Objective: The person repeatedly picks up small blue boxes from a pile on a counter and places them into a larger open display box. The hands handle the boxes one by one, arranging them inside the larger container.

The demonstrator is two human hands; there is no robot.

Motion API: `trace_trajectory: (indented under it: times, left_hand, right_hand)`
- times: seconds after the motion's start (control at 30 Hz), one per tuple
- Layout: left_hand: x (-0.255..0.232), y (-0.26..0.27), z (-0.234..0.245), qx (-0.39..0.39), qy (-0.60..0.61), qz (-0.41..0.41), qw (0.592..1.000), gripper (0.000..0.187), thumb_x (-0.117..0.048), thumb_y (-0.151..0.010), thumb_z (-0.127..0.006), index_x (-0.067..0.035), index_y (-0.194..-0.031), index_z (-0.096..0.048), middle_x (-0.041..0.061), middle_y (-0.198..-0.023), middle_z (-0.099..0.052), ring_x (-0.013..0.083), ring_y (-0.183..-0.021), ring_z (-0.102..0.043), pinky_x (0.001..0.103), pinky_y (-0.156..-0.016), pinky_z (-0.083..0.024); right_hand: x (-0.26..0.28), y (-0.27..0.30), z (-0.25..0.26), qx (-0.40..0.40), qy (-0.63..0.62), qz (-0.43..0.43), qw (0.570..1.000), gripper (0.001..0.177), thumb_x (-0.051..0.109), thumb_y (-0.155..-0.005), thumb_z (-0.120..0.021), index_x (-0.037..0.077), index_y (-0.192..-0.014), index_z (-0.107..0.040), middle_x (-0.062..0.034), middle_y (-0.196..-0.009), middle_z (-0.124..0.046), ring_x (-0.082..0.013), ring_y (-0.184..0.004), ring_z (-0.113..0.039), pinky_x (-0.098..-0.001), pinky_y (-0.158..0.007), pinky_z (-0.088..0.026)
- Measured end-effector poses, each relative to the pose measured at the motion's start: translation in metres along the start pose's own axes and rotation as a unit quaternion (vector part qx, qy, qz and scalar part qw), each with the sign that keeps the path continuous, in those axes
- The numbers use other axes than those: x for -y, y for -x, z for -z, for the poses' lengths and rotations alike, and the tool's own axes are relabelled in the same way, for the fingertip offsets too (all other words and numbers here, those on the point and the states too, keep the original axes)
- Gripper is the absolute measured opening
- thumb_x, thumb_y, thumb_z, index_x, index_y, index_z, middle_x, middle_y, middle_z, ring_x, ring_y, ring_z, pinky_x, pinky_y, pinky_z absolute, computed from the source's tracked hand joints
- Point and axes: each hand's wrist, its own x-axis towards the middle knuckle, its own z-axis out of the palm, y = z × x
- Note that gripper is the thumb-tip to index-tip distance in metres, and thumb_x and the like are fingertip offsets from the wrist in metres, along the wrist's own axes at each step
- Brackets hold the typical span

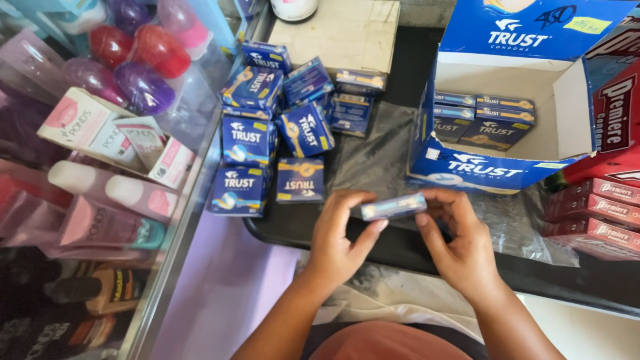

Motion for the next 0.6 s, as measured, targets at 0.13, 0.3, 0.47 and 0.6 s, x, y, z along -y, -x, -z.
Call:
trace_trajectory:
  times: [0.13, 0.3, 0.47, 0.6]
  left_hand:
    - [0.011, 0.009, -0.006, -0.018, 0.014, 0.034, 0.999, 0.038, -0.012, -0.093, -0.08, -0.004, -0.124, -0.059, 0.013, -0.117, -0.066, 0.0276, -0.107, -0.068, 0.036, -0.096, -0.054]
    - [0.018, 0.013, -0.011, -0.032, 0.095, 0.054, 0.993, 0.051, -0.015, -0.096, -0.078, -0.001, -0.136, -0.05, 0.013, -0.121, -0.067, 0.0202, -0.11, -0.067, 0.033, -0.1, -0.053]
    - [0.013, 0.012, -0.005, -0.028, 0.104, 0.059, 0.992, 0.056, -0.013, -0.097, -0.077, 0.0, -0.143, -0.049, 0.011, -0.111, -0.067, 0.0185, -0.106, -0.067, 0.032, -0.101, -0.052]
    - [0.017, 0.016, -0.001, -0.021, 0.081, 0.1, 0.991, 0.047, -0.016, -0.101, -0.071, -0.002, -0.144, -0.057, 0.008, -0.105, -0.071, 0.014, -0.095, -0.069, 0.029, -0.093, -0.055]
  right_hand:
    - [0.004, -0.002, 0.0, 0.008, 0.047, -0.012, 0.999, 0.034, 0.004, -0.093, -0.069, 0.001, -0.125, -0.056, -0.0078, -0.098, -0.071, -0.0126, -0.09, -0.07, -0.0278, -0.081, -0.054]
    - [0.007, -0.003, 0.0, 0.019, 0.013, 0.011, 1.0, 0.038, 0.003, -0.093, -0.069, 0.001, -0.129, -0.053, -0.0067, -0.099, -0.073, -0.0131, -0.091, -0.07, -0.0262, -0.079, -0.054]
    - [0.016, -0.004, 0.002, 0.025, 0.0, -0.027, 0.999, 0.05, 0.003, -0.092, -0.068, 0.0, -0.138, -0.048, -0.0053, -0.095, -0.073, -0.0103, -0.084, -0.069, -0.0241, -0.073, -0.054]
    - [0.014, -0.003, 0.002, 0.031, 0.016, -0.039, 0.999, 0.054, 0.003, -0.092, -0.068, 0.001, -0.142, -0.047, -0.0047, -0.088, -0.072, -0.0091, -0.078, -0.069, -0.023, -0.069, -0.054]
